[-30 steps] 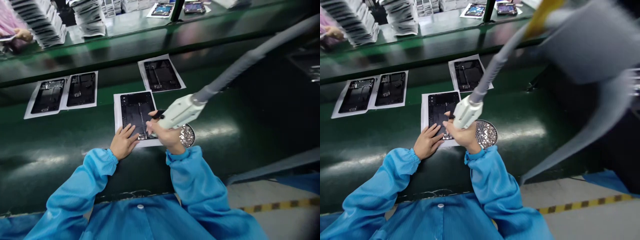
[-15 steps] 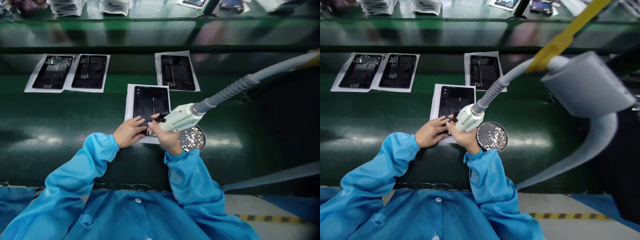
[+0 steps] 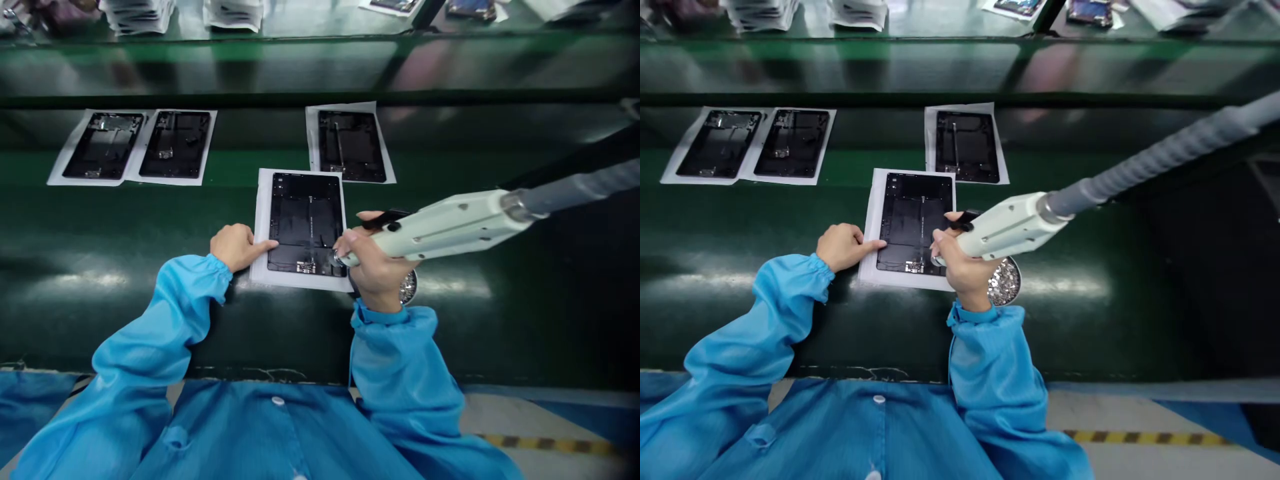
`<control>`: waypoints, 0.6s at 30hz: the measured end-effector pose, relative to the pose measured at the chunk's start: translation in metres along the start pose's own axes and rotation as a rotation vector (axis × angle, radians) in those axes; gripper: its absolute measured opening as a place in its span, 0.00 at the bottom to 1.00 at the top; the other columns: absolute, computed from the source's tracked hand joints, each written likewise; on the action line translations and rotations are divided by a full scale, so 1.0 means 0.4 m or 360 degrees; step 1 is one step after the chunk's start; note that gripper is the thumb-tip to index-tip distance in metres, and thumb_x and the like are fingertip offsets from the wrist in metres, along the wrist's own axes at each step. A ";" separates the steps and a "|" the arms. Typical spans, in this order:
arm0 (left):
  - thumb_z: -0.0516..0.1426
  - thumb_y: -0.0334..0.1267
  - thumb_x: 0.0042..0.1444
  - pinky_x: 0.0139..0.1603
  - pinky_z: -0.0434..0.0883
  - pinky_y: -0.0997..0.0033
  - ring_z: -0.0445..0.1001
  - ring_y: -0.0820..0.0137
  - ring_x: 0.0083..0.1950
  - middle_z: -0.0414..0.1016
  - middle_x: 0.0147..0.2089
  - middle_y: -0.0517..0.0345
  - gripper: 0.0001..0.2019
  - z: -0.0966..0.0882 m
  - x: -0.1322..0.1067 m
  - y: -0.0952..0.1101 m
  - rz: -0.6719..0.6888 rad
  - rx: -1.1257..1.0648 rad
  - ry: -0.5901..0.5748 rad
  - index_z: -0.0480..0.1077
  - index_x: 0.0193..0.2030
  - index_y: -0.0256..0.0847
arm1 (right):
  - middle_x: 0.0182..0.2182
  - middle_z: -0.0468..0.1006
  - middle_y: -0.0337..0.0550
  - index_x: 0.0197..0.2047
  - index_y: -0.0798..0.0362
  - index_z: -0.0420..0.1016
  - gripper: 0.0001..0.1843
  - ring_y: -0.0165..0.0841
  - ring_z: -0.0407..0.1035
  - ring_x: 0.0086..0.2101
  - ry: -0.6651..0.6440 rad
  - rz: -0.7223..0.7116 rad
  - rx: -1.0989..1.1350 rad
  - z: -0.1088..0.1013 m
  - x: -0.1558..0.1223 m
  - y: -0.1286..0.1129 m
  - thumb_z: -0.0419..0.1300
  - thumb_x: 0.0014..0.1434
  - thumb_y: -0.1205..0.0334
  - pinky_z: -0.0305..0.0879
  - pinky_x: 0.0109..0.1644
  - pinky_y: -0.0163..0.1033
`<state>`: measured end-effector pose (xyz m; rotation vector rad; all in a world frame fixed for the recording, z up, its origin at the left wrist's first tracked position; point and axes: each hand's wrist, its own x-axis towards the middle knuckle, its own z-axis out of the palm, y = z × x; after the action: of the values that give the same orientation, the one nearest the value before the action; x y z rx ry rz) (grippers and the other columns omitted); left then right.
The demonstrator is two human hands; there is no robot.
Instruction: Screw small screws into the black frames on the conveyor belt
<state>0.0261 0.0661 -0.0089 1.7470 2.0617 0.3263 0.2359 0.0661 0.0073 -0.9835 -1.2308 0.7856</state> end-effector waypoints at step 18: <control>0.59 0.35 0.45 0.23 0.61 0.80 0.66 0.77 0.21 0.69 0.22 0.66 0.10 -0.079 0.178 -0.138 -0.0047 -0.1275 0.0813 0.61 0.32 0.41 | 0.17 0.72 0.36 0.34 0.50 0.73 0.12 0.34 0.68 0.17 -0.0153 0.0419 -0.0051 0.007 -0.050 0.020 0.68 0.45 0.59 0.69 0.21 0.41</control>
<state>-0.0459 0.1285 -0.0165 1.1956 1.8373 1.4763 0.2296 0.0515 -0.0077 -1.1607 -1.2132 1.0314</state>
